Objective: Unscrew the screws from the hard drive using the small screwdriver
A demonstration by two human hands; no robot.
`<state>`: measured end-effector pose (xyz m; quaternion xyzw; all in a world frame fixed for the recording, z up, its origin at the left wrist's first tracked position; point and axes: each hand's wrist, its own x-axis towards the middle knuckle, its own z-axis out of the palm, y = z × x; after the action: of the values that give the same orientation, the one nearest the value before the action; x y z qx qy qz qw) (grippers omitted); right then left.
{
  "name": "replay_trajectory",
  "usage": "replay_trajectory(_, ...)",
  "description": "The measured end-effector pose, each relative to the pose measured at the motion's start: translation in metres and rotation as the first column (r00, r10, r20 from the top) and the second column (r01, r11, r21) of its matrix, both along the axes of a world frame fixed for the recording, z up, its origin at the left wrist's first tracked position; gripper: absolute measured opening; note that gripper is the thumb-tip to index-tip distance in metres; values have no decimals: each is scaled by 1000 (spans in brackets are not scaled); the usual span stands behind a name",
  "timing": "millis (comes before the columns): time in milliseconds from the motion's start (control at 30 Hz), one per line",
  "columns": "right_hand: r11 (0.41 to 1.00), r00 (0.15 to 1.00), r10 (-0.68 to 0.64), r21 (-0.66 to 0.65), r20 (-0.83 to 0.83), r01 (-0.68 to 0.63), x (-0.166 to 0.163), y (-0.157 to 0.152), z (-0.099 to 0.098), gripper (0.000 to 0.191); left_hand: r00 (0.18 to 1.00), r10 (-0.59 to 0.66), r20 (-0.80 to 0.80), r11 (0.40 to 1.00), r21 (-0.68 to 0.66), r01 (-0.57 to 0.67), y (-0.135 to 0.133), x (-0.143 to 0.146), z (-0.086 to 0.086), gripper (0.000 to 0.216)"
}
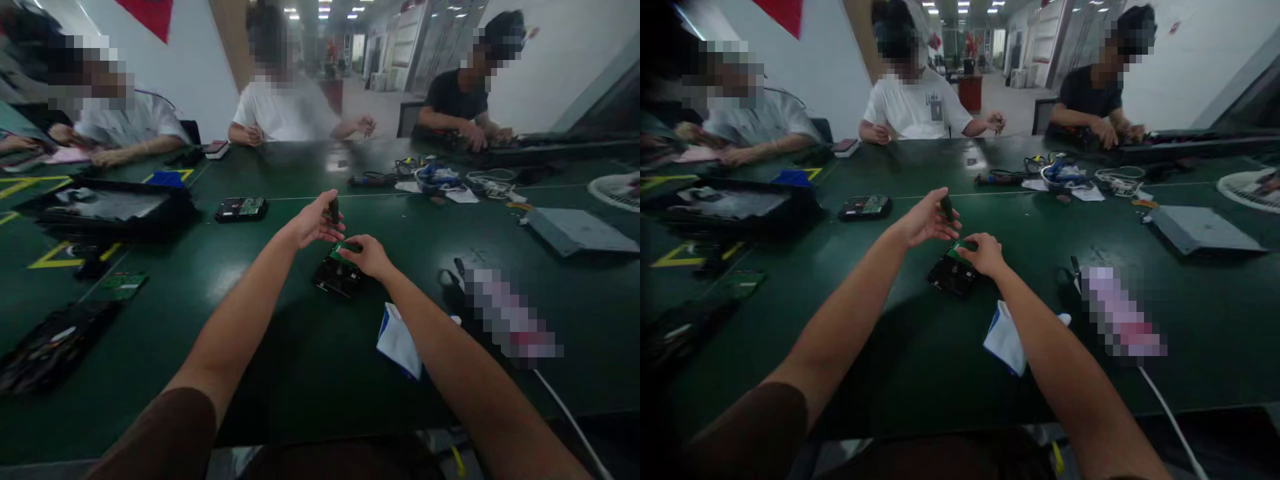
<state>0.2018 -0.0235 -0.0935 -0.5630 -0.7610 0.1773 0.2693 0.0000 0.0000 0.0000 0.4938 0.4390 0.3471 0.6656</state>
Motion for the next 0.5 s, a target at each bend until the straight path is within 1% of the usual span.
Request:
replay_trajectory(100,1000,1000,-11,-8,-5,11,0,0,-1,36,998,-25,65,999,-42,28,1,2,-3,72)
replay_trajectory(200,1000,1000,-12,-13,-14,11,0,0,-2,36,994,-46,95,997,-63,52,2,3,-4,74)
replay_trajectory(333,1000,1000,-7,-2,-18,7,1,1,-3,38,997,-51,62,997,-46,54,2,0,-1,72)
replay_trajectory(500,1000,1000,6,1,-1,-6,1,2,-4,38,1000,-15,21,1000,11,15,-2,-2,5,61)
